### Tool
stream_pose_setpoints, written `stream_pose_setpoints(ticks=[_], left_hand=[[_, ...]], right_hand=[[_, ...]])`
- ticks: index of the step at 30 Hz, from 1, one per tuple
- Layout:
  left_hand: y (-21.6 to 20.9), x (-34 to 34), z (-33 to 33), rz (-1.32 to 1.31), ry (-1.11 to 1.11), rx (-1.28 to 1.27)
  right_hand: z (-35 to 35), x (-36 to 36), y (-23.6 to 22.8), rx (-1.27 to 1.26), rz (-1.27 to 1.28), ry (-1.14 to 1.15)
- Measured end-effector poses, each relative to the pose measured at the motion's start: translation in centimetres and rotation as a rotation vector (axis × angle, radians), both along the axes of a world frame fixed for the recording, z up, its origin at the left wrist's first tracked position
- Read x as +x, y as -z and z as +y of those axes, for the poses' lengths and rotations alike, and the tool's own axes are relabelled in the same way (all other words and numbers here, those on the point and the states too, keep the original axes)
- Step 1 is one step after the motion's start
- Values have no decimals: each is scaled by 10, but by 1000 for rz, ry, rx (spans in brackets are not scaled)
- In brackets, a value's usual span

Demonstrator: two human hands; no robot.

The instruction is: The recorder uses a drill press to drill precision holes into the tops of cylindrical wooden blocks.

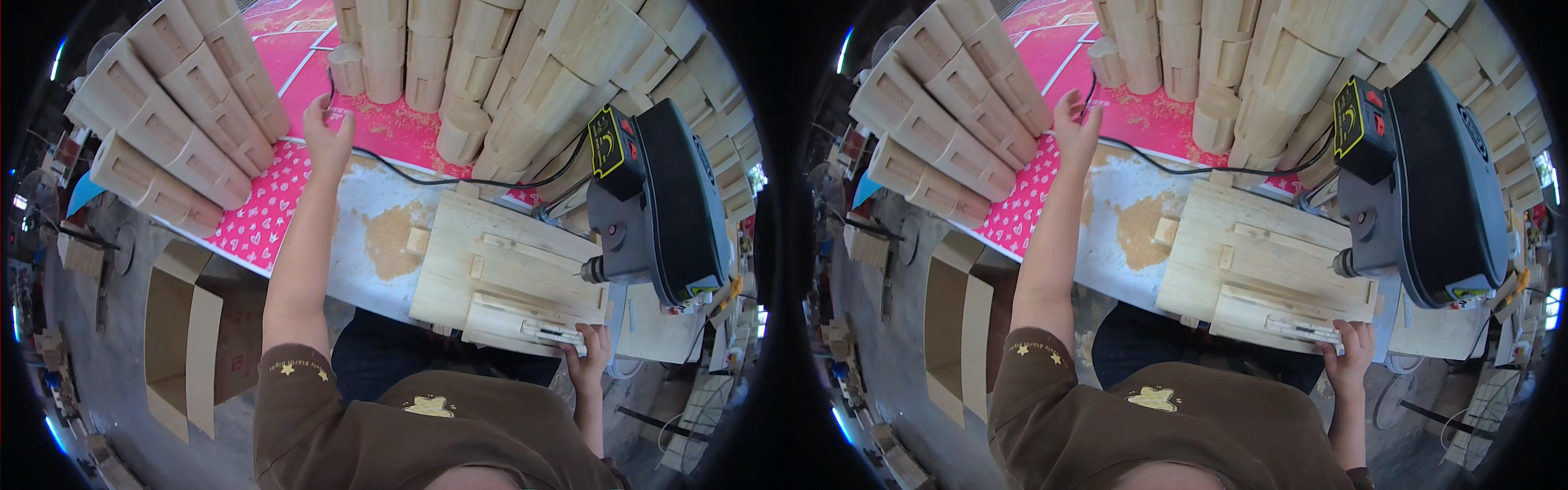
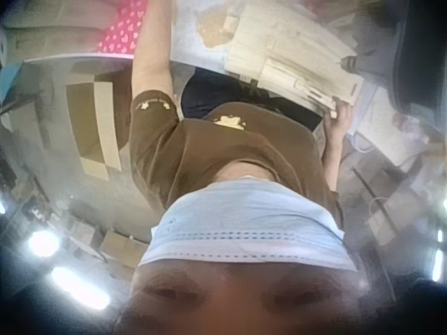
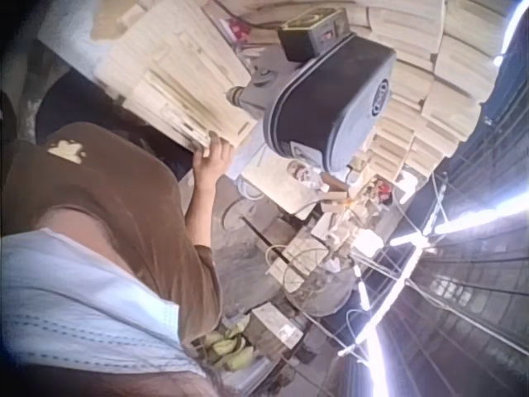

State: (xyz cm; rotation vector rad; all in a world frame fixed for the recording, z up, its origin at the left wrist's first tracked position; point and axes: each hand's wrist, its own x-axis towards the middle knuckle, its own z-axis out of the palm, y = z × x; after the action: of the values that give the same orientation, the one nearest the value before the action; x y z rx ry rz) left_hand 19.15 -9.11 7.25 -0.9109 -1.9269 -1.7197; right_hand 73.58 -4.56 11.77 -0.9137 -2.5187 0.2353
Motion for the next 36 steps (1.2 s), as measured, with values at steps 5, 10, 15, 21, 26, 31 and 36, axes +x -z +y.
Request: stream_pose_setpoints(ticks=[5,10,15,21,26,31,36], left_hand=[[25,-81,73,-258,40,-167],[41,-148,106,-200,-155,-313],[30,-154,113,-490,127,-387],[30,-144,96,-408,49,-178],[1,-77,35,-245,-110,62],[-48,27,-44,-282,108,24],[-72,130,-107,-642,640,-141]], right_hand=[[0,1,-1,23,13,-20],[0,5,0,28,-7,-4],[1,3,-3,42,-46,-5],[7,-1,0,24,-38,-32],[9,-5,-1,22,19,-50],[-3,4,-4,-25,24,12],[-6,9,-8,-36,38,-13]])
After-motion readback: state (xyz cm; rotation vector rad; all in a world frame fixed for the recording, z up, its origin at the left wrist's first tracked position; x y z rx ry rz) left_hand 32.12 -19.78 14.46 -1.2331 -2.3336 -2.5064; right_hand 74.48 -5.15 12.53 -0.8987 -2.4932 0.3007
